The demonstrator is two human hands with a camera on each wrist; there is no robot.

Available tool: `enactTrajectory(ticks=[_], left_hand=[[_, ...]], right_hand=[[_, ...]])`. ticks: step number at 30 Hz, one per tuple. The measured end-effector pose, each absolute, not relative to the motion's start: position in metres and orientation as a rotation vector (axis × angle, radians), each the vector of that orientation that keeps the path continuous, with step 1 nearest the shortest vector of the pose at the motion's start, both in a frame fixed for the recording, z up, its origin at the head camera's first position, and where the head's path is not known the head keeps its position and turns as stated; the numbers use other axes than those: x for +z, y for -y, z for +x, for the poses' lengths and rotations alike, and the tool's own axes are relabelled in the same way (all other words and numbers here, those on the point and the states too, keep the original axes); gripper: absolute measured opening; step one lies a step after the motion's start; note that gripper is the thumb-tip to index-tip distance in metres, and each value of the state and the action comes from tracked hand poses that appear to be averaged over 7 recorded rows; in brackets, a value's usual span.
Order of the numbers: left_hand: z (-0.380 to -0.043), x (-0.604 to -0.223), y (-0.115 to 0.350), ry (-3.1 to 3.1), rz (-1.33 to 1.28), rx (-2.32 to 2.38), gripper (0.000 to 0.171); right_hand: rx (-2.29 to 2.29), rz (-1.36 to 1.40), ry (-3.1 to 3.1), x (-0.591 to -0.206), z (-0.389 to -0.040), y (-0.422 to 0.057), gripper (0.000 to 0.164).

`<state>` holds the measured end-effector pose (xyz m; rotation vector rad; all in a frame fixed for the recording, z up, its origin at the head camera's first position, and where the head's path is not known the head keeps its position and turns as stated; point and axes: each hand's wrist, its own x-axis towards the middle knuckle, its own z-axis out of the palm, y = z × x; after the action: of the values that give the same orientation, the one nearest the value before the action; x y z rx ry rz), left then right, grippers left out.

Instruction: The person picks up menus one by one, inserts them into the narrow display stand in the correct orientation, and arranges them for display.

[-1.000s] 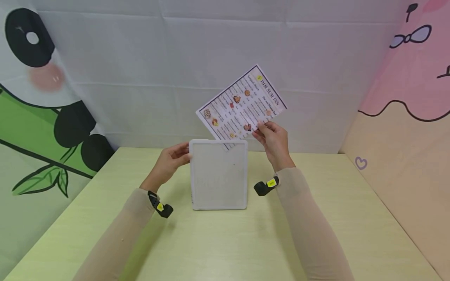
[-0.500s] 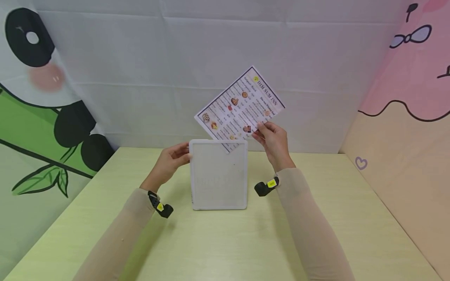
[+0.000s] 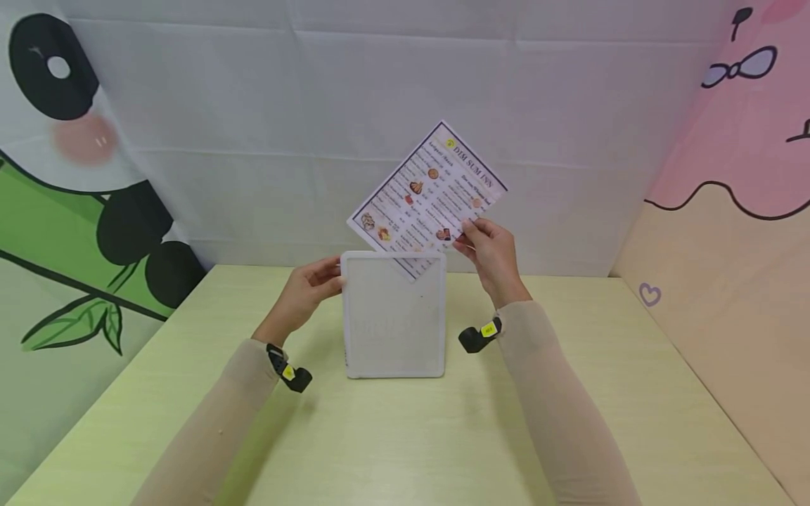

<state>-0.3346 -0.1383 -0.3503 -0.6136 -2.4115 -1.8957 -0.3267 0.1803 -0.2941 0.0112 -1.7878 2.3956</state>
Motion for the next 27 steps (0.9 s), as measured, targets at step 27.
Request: enactTrajectory(ticks=[27], left_hand=[[-0.3335, -0.3491, 0.1386, 2.42, -0.587, -1.893, 0.05]], right_hand=[[2.354, 0.064, 1.849, -0.2868, -0.3291, -0.1801, 0.025]])
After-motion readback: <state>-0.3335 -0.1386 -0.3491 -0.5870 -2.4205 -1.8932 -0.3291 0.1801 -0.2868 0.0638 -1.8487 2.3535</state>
